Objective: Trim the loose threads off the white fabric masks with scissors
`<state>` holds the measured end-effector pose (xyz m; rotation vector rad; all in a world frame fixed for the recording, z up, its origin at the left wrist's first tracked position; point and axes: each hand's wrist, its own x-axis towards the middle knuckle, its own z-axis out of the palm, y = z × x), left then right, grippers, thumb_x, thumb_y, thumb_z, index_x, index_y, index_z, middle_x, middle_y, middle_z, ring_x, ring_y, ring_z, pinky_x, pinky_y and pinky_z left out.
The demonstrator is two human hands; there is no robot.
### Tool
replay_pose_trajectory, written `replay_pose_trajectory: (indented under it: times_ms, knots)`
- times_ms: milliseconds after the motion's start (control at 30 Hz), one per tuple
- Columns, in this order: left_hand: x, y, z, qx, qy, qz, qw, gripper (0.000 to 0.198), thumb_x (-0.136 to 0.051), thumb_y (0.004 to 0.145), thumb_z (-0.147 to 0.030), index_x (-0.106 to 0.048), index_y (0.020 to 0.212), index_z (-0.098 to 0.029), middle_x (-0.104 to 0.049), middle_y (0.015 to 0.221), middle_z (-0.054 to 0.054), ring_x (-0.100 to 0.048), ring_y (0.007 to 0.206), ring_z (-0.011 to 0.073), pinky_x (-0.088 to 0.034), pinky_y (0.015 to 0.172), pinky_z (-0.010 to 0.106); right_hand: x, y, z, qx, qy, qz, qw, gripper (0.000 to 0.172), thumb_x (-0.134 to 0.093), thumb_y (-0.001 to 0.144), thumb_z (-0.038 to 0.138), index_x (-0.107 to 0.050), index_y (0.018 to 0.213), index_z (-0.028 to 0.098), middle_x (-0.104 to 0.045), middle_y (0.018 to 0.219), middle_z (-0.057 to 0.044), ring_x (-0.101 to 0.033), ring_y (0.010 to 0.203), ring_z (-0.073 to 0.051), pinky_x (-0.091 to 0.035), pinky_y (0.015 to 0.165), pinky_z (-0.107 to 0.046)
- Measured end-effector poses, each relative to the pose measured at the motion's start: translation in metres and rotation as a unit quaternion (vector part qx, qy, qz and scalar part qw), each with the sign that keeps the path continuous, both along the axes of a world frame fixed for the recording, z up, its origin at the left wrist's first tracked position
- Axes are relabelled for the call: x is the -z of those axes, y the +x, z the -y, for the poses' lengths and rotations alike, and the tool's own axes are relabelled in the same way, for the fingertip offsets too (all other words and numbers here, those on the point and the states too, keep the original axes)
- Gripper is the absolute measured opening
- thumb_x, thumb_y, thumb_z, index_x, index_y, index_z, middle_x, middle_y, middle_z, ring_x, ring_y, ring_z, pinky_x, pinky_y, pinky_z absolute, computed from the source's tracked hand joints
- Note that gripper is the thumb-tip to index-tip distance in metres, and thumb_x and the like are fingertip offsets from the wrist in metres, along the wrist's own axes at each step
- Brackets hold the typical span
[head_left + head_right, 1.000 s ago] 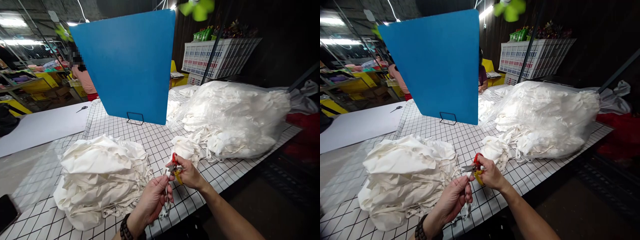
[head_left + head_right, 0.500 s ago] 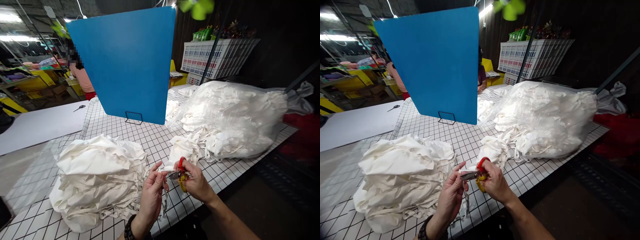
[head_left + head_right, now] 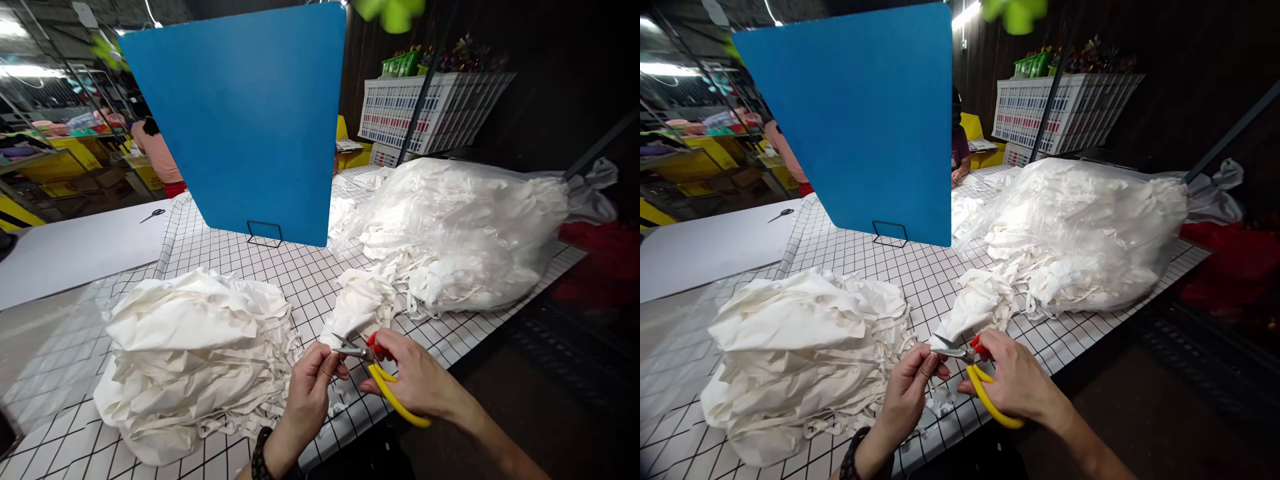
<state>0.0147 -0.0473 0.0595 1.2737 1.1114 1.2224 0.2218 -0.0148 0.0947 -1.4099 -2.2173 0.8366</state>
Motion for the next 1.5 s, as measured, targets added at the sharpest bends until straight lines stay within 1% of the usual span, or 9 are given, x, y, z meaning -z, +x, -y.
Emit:
replay_pose_trajectory:
  times_ms: [133,333,567,667,800,1000,1233,1433,1500]
  knots:
    - [0.001,-0.001,0.001,0.015,0.025,-0.04,0.999,0.025,-0.051,0.095,-0.029,-0.065,0.078,-0.019,-0.061,0.074,0.005,-0.058,0.076,0.0189,-0.041,0.075,0.029,-0.003,-0.004,0.005,-0.008,0.021,0.051,0.998,0.034,-0.074,0.071,0.046,-0.052,0.081,0.021,-0.058,0.082,-0.002,-0.053,0.074,-0.019,-0.042,0.065,-0.031]
    - [-0.002,-0.002,0.002,0.034,0.046,-0.071,0.996,0.027,-0.048,0.097,-0.029,-0.063,0.076,-0.019,-0.06,0.074,0.004,-0.057,0.074,0.0181,-0.041,0.072,0.028,-0.007,-0.01,0.007,-0.012,0.033,0.065,0.997,0.039,-0.075,0.07,0.051,-0.052,0.08,0.021,-0.057,0.081,-0.001,-0.053,0.074,-0.019,-0.04,0.064,-0.03]
    - [-0.005,-0.003,0.003,0.033,0.038,-0.06,0.997,0.027,-0.052,0.094,-0.03,-0.066,0.074,-0.019,-0.061,0.073,0.005,-0.056,0.073,0.0186,-0.04,0.071,0.027,-0.006,-0.009,0.008,-0.015,0.048,0.085,0.995,0.036,-0.072,0.072,0.05,-0.05,0.078,0.022,-0.058,0.078,-0.001,-0.053,0.07,-0.018,-0.038,0.06,-0.029]
    - [-0.005,-0.003,0.003,0.035,0.032,-0.054,0.997,0.028,-0.053,0.094,-0.031,-0.067,0.073,-0.019,-0.061,0.073,0.005,-0.055,0.072,0.0182,-0.039,0.07,0.027,-0.004,-0.008,0.009,-0.011,0.051,0.097,0.994,0.032,-0.07,0.074,0.047,-0.051,0.078,0.022,-0.058,0.076,-0.001,-0.053,0.067,-0.018,-0.036,0.057,-0.028]
    - [-0.004,-0.003,0.003,0.04,0.021,-0.048,0.998,0.029,-0.053,0.094,-0.032,-0.067,0.072,-0.019,-0.06,0.073,0.005,-0.055,0.072,0.018,-0.039,0.07,0.027,-0.001,-0.006,0.01,-0.008,0.056,0.094,0.994,0.028,-0.069,0.073,0.044,-0.051,0.076,0.022,-0.059,0.074,-0.001,-0.053,0.065,-0.017,-0.035,0.056,-0.028]
    - [-0.003,-0.006,0.004,0.048,0.018,-0.061,0.997,0.03,-0.05,0.096,-0.031,-0.066,0.074,-0.018,-0.06,0.076,0.005,-0.056,0.074,0.0177,-0.041,0.07,0.027,0.002,-0.005,0.008,-0.014,0.054,0.092,0.994,0.029,-0.069,0.074,0.043,-0.05,0.068,0.022,-0.057,0.065,0.001,-0.05,0.059,-0.015,-0.033,0.055,-0.028]
    - [-0.006,-0.009,0.003,0.059,0.018,-0.064,0.996,0.029,-0.052,0.095,-0.031,-0.067,0.074,-0.018,-0.06,0.075,0.005,-0.056,0.072,0.0173,-0.042,0.067,0.026,-0.001,-0.006,0.007,-0.014,0.051,0.089,0.995,0.028,-0.071,0.072,0.044,-0.053,0.072,0.022,-0.06,0.069,0.0,-0.052,0.061,-0.016,-0.032,0.053,-0.027]
    - [-0.003,-0.008,0.004,0.069,0.002,-0.064,0.996,0.028,-0.049,0.096,-0.033,-0.067,0.08,-0.018,-0.059,0.078,0.005,-0.057,0.072,0.0166,-0.044,0.065,0.025,0.006,-0.008,0.007,-0.016,0.049,0.077,0.996,0.032,-0.072,0.072,0.045,-0.052,0.064,0.02,-0.055,0.061,0.003,-0.045,0.055,-0.013,-0.029,0.053,-0.027]
    - [-0.002,-0.008,0.004,0.071,-0.006,-0.063,0.995,0.028,-0.049,0.096,-0.033,-0.067,0.081,-0.018,-0.059,0.078,0.005,-0.057,0.074,0.0168,-0.044,0.068,0.025,0.009,-0.005,0.006,-0.015,0.026,0.048,0.998,0.034,-0.075,0.069,0.045,-0.052,0.063,0.02,-0.052,0.06,0.004,-0.043,0.054,-0.012,-0.028,0.052,-0.026]
